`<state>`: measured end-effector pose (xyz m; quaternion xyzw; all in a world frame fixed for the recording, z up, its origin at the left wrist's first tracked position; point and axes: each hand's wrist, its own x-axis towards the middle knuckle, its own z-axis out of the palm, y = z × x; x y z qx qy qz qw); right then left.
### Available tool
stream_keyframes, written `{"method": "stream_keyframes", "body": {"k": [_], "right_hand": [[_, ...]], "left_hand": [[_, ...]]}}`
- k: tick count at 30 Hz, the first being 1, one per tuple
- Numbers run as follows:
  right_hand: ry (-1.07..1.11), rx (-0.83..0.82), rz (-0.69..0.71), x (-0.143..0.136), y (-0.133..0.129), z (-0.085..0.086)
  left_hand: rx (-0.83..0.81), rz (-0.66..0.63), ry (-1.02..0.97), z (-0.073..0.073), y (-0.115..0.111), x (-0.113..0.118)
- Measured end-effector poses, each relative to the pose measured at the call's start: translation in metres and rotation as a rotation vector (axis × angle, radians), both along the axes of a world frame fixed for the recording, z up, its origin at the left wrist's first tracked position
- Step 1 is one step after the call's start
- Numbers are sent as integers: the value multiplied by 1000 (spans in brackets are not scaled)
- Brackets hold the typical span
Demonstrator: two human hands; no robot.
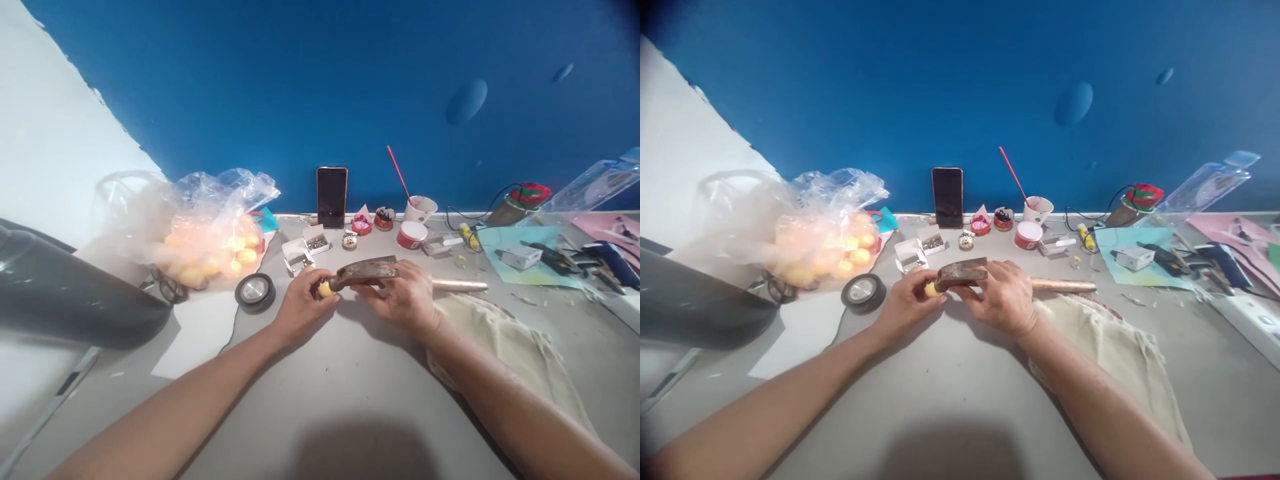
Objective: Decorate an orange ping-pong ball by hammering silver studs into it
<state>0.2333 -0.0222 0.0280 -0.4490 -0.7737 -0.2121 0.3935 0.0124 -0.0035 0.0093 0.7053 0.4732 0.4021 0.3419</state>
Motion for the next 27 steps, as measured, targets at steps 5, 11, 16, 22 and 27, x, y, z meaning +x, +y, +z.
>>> {"method": "stream_keyframes", "body": {"k": [5, 11, 16, 22, 27], "right_hand": [[40, 96, -3, 0, 0, 4], [-2, 98, 15, -1, 0, 4], [8, 111, 42, -1, 1, 5], [48, 168, 39, -2, -2, 10], [6, 32, 31, -1, 0, 5]], "left_hand": [[-33, 34, -41, 1, -1, 1], [-85, 23, -76, 2, -1, 1], [-97, -3, -111, 3, -2, 1], [-149, -8, -114, 6, -4, 2], [-100, -51, -52, 1, -3, 1]]}}
